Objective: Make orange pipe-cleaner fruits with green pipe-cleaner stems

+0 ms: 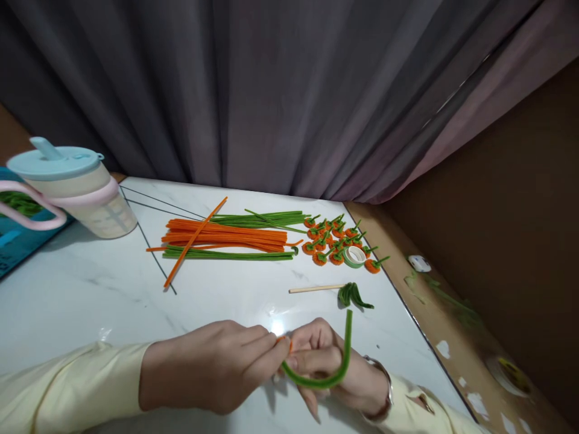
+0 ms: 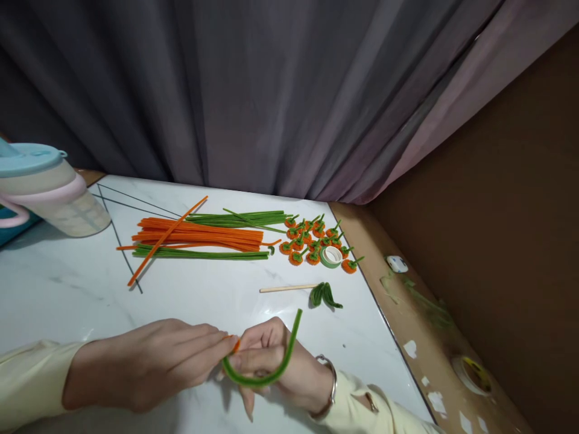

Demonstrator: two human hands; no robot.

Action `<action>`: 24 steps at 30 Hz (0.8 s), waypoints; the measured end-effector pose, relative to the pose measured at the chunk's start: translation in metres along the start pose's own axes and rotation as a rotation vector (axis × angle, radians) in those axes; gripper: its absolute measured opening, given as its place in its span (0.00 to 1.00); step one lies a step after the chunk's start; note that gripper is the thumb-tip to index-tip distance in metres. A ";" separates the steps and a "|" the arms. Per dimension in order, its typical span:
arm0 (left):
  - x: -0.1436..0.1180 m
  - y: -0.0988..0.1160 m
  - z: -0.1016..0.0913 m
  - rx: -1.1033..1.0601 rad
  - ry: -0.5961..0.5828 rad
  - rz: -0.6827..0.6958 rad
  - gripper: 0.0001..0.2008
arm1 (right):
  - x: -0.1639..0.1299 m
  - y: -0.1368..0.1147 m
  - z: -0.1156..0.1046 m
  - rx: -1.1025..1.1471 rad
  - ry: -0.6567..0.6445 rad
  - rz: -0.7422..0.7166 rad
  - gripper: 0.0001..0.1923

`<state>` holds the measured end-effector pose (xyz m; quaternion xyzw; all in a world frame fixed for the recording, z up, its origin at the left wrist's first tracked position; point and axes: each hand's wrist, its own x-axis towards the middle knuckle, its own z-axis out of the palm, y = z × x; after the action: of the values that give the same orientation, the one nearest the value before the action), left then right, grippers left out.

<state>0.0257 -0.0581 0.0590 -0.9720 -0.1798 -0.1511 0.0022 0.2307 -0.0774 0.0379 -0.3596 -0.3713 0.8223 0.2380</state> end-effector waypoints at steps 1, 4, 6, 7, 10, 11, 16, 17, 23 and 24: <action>0.000 0.001 0.002 -0.014 0.007 0.012 0.13 | -0.002 -0.002 0.001 -0.122 0.043 -0.038 0.14; 0.002 0.001 0.008 -0.113 0.046 -0.015 0.12 | -0.008 -0.010 0.006 -0.575 0.145 -0.161 0.14; 0.004 -0.002 0.010 -0.254 0.061 -0.084 0.13 | -0.013 -0.016 0.007 -0.864 0.183 -0.269 0.15; 0.005 -0.004 0.009 -0.353 0.055 -0.121 0.14 | -0.015 -0.019 0.007 -0.978 0.179 -0.313 0.14; 0.010 -0.015 0.003 -0.715 -0.034 -0.234 0.22 | -0.021 -0.027 0.004 -1.196 0.133 -0.352 0.12; 0.012 -0.018 0.001 -0.845 -0.108 -0.252 0.24 | -0.022 -0.030 0.003 -1.233 0.115 -0.332 0.10; 0.018 -0.024 0.000 -1.056 -0.153 -0.324 0.20 | -0.022 -0.041 -0.001 -1.308 0.120 -0.267 0.10; 0.018 -0.023 0.001 -1.054 -0.132 -0.355 0.18 | -0.021 -0.043 -0.002 -1.327 0.117 -0.278 0.11; 0.017 -0.021 0.005 -1.043 -0.066 -0.462 0.12 | -0.029 -0.065 -0.014 -1.558 0.099 -0.520 0.16; 0.016 -0.021 0.004 -0.990 -0.039 -0.457 0.11 | -0.034 -0.069 -0.015 -1.604 0.219 -0.637 0.21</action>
<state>0.0341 -0.0327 0.0590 -0.7958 -0.2937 -0.1960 -0.4919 0.2724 -0.0509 0.0994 -0.3749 -0.8966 0.1674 0.1660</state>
